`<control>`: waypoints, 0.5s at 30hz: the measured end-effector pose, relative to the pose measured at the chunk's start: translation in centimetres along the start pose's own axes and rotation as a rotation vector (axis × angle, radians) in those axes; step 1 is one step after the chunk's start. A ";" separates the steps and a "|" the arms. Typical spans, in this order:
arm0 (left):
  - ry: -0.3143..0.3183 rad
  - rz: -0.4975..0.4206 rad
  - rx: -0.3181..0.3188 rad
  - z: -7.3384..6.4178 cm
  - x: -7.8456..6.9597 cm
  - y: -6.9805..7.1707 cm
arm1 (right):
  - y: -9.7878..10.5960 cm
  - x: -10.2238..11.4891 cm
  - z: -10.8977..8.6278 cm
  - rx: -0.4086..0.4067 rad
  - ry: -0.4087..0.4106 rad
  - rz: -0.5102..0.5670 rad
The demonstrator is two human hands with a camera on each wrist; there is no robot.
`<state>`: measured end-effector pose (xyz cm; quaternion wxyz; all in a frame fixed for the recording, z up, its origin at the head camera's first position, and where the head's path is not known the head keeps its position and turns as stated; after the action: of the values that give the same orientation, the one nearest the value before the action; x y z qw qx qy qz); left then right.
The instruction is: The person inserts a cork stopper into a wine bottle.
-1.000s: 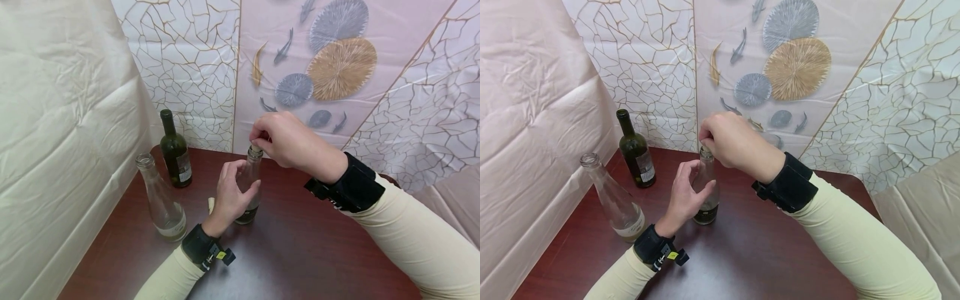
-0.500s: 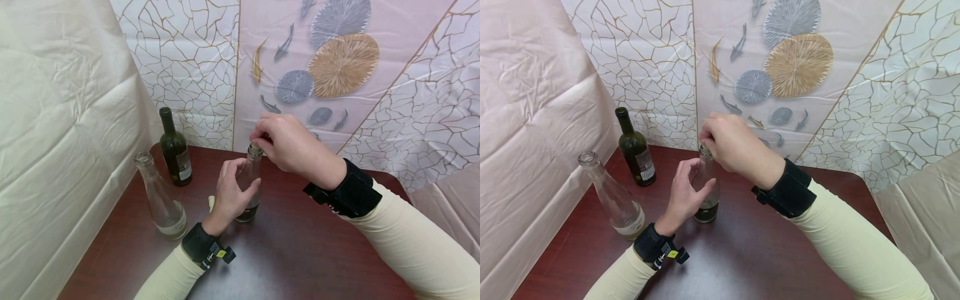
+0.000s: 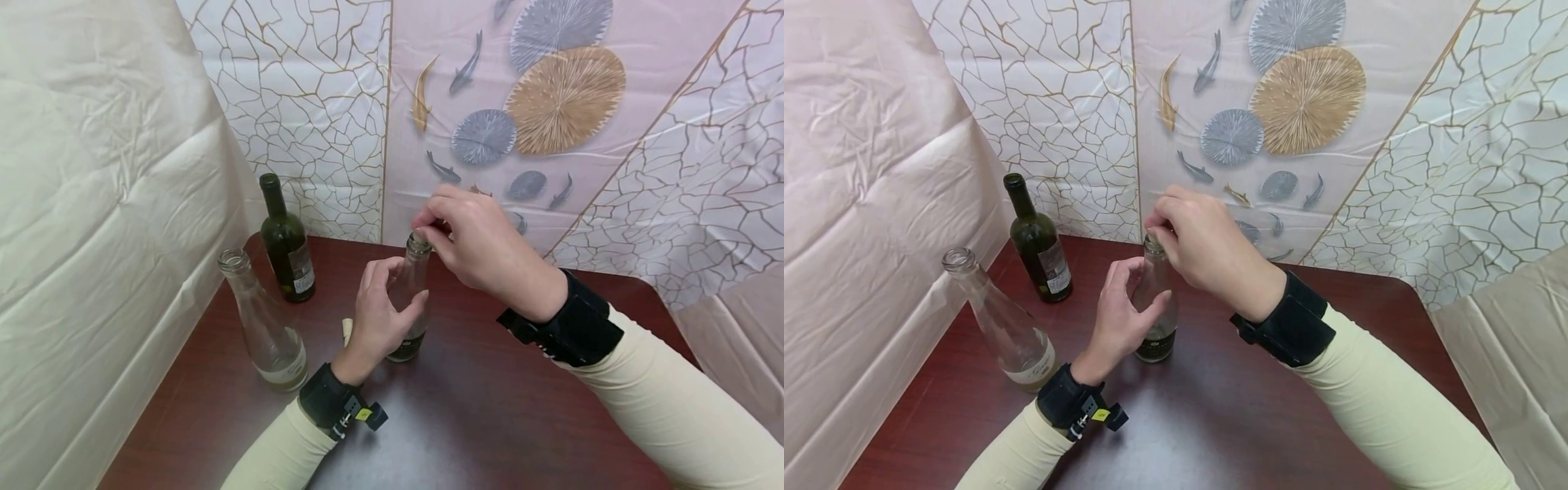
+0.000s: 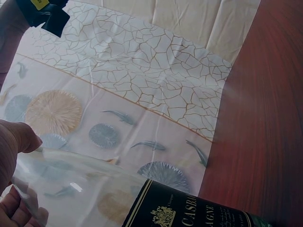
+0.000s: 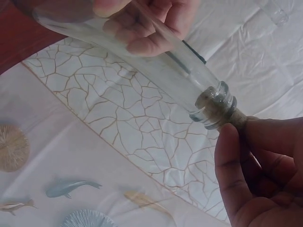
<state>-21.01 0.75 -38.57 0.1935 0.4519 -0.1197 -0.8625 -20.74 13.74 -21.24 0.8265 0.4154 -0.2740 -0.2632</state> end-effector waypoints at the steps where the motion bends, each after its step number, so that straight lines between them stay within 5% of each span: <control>1: -0.002 0.003 -0.002 0.0 0.0 0.0 | 0.0 0.0 -0.1 -0.008 0.007 -0.002; 6: 0.003 0.005 -0.002 -0.1 -0.1 0.2 | -0.3 -0.2 -0.7 -0.096 0.068 0.010; 15: -0.011 0.017 -0.005 -0.1 -0.1 0.1 | -0.3 0.0 -2.3 -0.402 0.236 0.064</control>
<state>-20.87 0.68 -38.52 0.2014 0.4457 -0.1223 -0.8636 -19.24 14.82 -22.68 0.9269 0.2612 -0.1306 -0.2356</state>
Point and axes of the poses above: each hand's wrist, its own z-axis towards the middle knuckle, its own y-axis out of the back of the hand, x = y × z, the point moved 3 cm from there along z, towards the middle knuckle, and after that the axes turned 3 degrees about z, right-handed, at the moved point
